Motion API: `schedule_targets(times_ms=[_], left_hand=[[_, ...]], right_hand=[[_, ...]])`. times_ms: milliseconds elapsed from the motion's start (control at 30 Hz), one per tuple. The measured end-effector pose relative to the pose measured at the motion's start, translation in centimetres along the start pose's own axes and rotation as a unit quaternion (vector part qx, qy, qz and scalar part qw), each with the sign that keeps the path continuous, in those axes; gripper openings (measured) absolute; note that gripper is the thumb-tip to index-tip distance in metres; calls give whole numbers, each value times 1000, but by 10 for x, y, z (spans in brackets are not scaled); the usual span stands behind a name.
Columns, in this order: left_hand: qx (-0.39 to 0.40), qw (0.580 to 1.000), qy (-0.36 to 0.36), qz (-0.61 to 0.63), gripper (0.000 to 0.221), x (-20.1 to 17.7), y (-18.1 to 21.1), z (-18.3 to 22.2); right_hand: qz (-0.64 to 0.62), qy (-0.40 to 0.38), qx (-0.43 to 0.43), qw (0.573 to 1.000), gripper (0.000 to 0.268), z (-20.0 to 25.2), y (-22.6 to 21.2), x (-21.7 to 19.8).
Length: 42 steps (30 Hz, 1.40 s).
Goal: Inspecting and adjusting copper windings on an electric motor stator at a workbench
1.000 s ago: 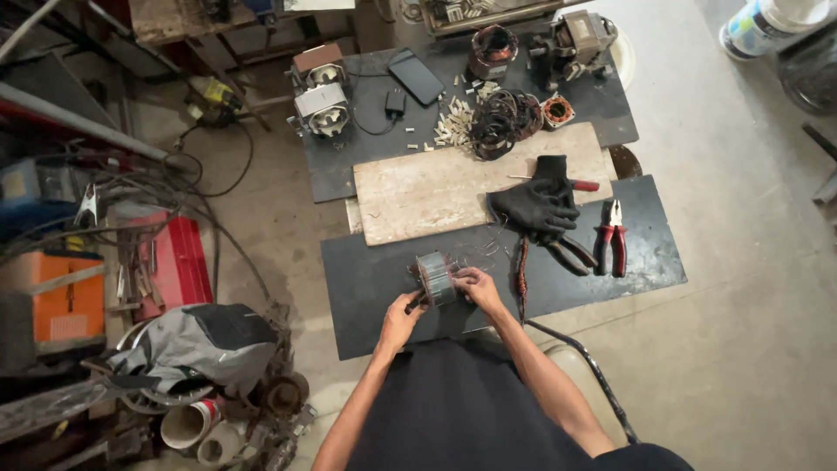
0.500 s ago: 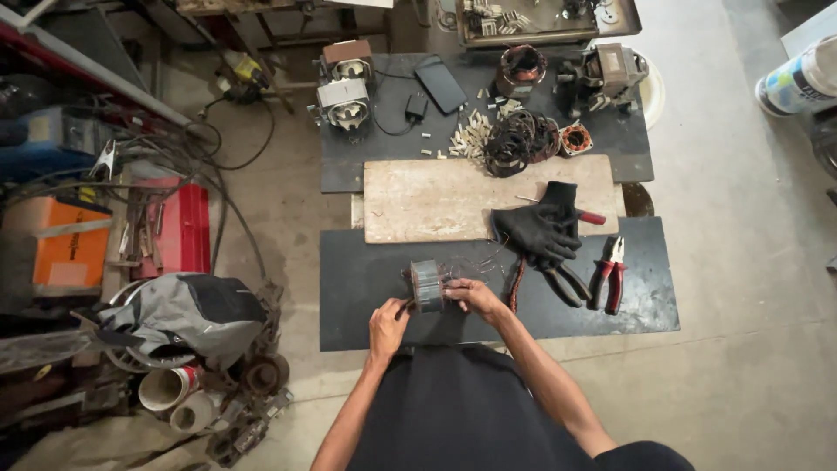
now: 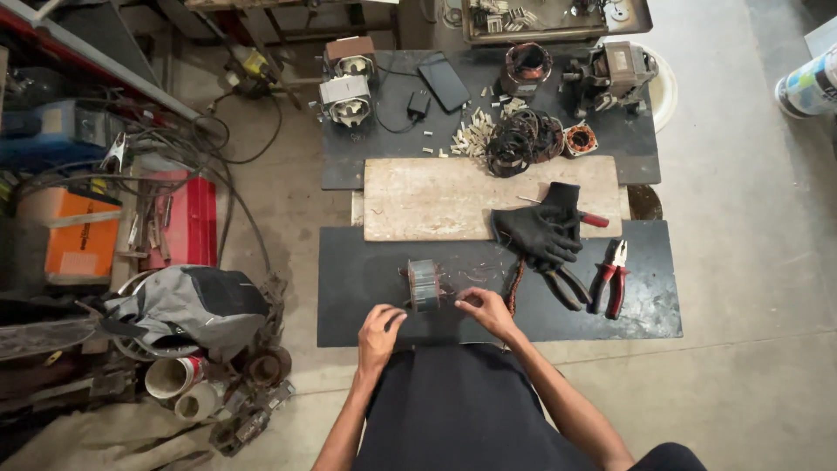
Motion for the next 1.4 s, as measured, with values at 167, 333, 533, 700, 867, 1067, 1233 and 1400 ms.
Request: schedule_targets(times_ms=[167,333,533,700,867,1067,1233,1400], left_hand=[[-53,997,-30,46,18,15,-9,4],[-133,988,-8,82,38,33,-43,22],[-131,989,-65,25,37,54,-57,7],[-112,992,-43,-35,16,52,-68,10],[-19,992,23,-124,11,24,-38,10],[-48,998,18,-26,8,2,-17,-19],[-84,990,-49,101,10,10,-25,-43],[-90,975,-92,182,14,44,-66,-39]], right_hand=[[-2,29,-73,997,25,9,-32,-1],[-17,38,-55,998,33,4,-22,3],[-107,16,-14,994,27,-11,-19,15],[-212,-16,39,976,29,-26,-13,26],[-247,-30,51,967,35,-35,-1,30],[-213,-12,55,975,42,-19,13,23],[-136,24,-20,990,33,7,-9,11],[-66,69,-102,990,32,27,-44,2]])
Point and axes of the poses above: each hand's wrist, its own z-axis away from the middle knuckle, its own x-axis out of the palm, y = z × x, the point moved 10 cm from there along -z, towards the middle knuckle, and after that the axes turned 9 degrees about x, right-handed, at the moved point
